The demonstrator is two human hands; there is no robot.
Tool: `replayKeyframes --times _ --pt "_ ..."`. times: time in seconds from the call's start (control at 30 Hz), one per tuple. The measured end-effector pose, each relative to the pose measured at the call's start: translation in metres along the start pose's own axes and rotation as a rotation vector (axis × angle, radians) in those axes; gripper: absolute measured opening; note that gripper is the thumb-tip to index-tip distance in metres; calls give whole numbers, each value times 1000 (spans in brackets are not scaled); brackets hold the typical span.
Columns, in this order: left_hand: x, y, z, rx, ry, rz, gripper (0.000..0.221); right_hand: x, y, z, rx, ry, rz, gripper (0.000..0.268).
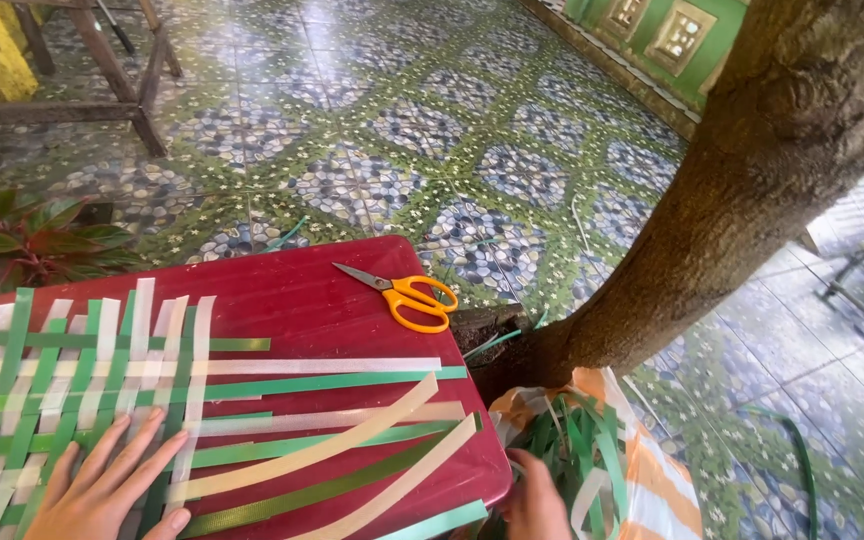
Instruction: Weaving green and white plastic strips into a mat on a red table.
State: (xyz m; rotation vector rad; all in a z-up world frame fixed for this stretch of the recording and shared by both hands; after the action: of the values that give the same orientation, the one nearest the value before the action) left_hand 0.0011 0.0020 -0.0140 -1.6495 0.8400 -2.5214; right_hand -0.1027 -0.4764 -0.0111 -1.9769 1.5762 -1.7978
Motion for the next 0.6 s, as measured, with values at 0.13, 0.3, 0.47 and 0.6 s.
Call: replayKeyframes --times 0.13,0.3,0.47,0.6 --pt "4 3 7 57 -98 -199 91 -55 72 53 451 -197 -9 57" --pt "5 0 5 18 -8 -38 96 -26 48 21 155 22 37 32" --pt "14 -1 5 0 -129 -264 87 68 6 33 -196 -17 823 36" --pt "3 -1 4 15 -59 -147 93 157 9 -50 979 599 648 70"
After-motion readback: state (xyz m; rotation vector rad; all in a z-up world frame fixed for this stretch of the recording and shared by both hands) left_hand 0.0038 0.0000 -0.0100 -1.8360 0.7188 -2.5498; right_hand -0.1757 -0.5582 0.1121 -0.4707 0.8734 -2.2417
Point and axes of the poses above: each hand's wrist, its own z-axis towards the middle knuckle, its own x-axis out of the back of the hand, y = z × x, the point moved 3 cm from there along z, towards the middle knuckle, and after that the axes turned 8 degrees about -y, right-handed, at the moved point
